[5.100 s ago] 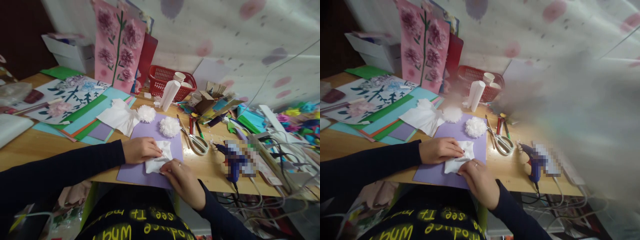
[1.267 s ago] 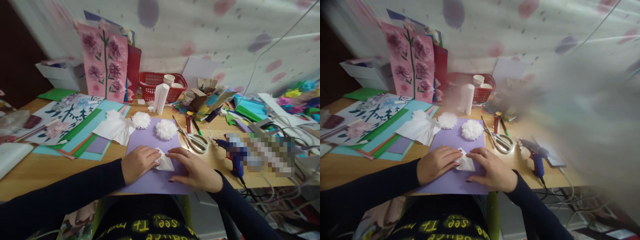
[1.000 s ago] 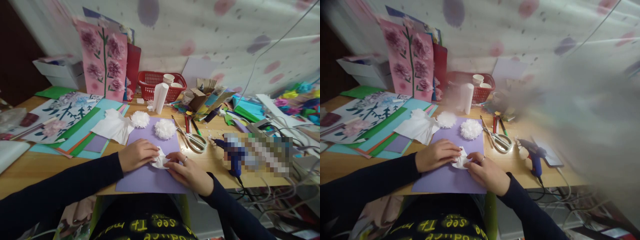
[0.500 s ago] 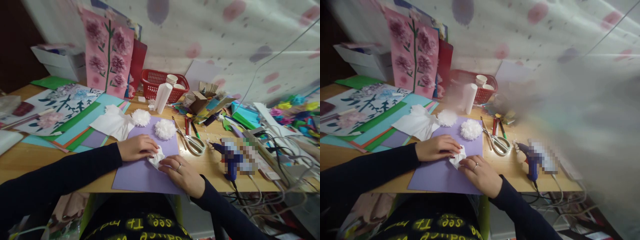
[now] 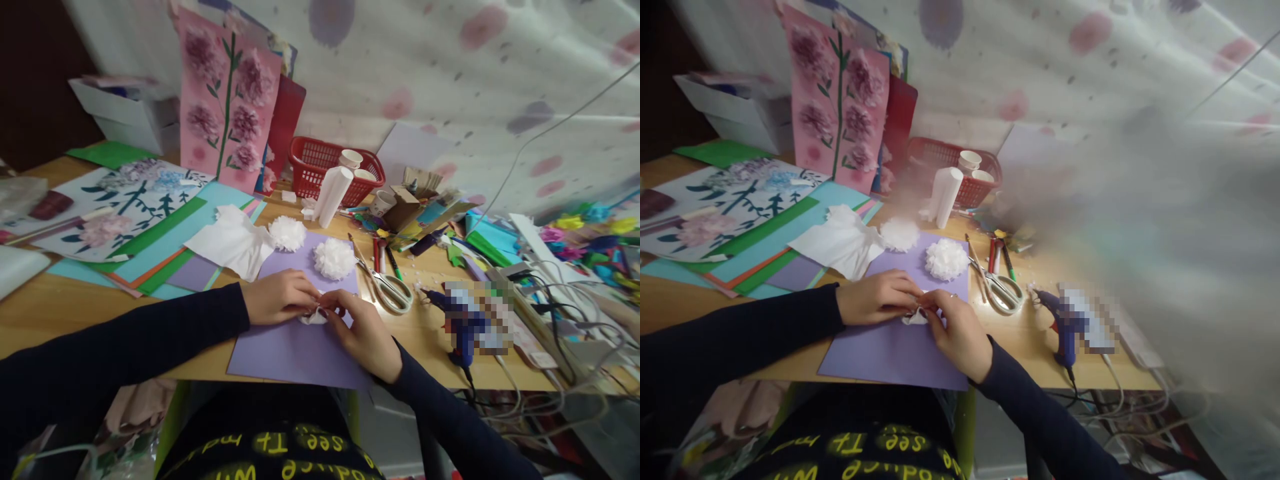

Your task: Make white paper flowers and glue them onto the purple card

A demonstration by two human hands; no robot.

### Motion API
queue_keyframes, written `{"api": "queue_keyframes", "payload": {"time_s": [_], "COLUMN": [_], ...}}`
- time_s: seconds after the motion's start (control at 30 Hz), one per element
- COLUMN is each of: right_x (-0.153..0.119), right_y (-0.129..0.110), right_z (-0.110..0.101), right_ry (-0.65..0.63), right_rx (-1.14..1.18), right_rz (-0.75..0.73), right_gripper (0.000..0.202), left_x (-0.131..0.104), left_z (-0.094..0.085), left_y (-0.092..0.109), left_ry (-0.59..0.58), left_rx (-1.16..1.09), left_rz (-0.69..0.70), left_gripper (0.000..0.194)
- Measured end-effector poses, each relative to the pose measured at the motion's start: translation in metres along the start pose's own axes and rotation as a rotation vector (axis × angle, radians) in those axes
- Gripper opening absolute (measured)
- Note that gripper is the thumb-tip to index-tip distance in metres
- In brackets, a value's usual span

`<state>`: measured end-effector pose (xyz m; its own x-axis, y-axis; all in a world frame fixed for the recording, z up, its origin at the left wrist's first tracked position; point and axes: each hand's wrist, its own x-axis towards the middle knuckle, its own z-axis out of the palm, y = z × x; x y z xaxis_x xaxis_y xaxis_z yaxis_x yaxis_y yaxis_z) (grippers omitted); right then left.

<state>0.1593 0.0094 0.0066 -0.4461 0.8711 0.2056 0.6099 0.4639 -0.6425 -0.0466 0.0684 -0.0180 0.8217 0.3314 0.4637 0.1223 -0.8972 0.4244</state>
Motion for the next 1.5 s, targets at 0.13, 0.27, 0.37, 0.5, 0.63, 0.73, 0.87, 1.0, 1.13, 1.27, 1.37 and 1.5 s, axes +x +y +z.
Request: {"api": "queue_keyframes", "payload": {"time_s": [0.13,0.27,0.37,0.5,0.63,0.73,0.87,1.0,1.13,1.27,1.37,1.5], "right_x": [0.000,0.000,0.001,0.004,0.006,0.008,0.014,0.019,0.018,0.013,0.012,0.011], "right_y": [0.001,0.005,0.012,0.018,0.016,0.012,0.012,0.014,0.013,0.004,-0.002,-0.004], "right_z": [0.008,0.014,0.016,0.015,0.012,0.006,-0.005,-0.015,-0.016,-0.007,0.000,0.004], "right_ry": [0.085,0.134,0.150,0.140,0.074,-0.002,-0.078,-0.237,-0.145,-0.077,0.007,0.128], "right_rx": [-0.014,0.033,0.055,0.018,-0.051,-0.050,0.040,0.230,0.593,0.977,1.073,1.099], "right_rz": [0.017,0.047,0.098,0.178,0.235,0.248,0.300,0.325,0.288,0.365,0.349,0.352], "right_gripper": [0.009,0.004,0.003,0.015,0.013,0.011,0.018,0.019,0.025,0.035,0.038,0.040], "left_x": [-0.001,-0.001,-0.001,-0.004,-0.006,-0.005,-0.004,-0.005,-0.003,0.003,0.005,0.006], "left_z": [0.002,0.002,-0.001,-0.002,0.002,0.003,0.006,0.008,0.004,-0.003,-0.007,-0.012], "left_y": [-0.001,0.003,0.007,0.007,0.006,0.008,0.010,0.011,0.016,0.026,0.034,0.043], "left_ry": [0.038,0.066,0.068,0.012,0.022,0.025,0.042,0.090,0.212,0.242,0.251,0.360], "left_rx": [-0.101,-0.123,-0.120,-0.129,-0.039,0.004,0.031,0.072,0.154,0.233,0.194,-0.024], "left_rz": [-0.063,-0.224,-0.270,-0.130,-0.079,-0.055,-0.054,-0.006,0.044,0.051,0.053,-0.077], "left_gripper": [0.013,0.012,0.016,0.032,0.019,0.014,0.012,0.014,0.018,0.020,0.025,0.038]}}
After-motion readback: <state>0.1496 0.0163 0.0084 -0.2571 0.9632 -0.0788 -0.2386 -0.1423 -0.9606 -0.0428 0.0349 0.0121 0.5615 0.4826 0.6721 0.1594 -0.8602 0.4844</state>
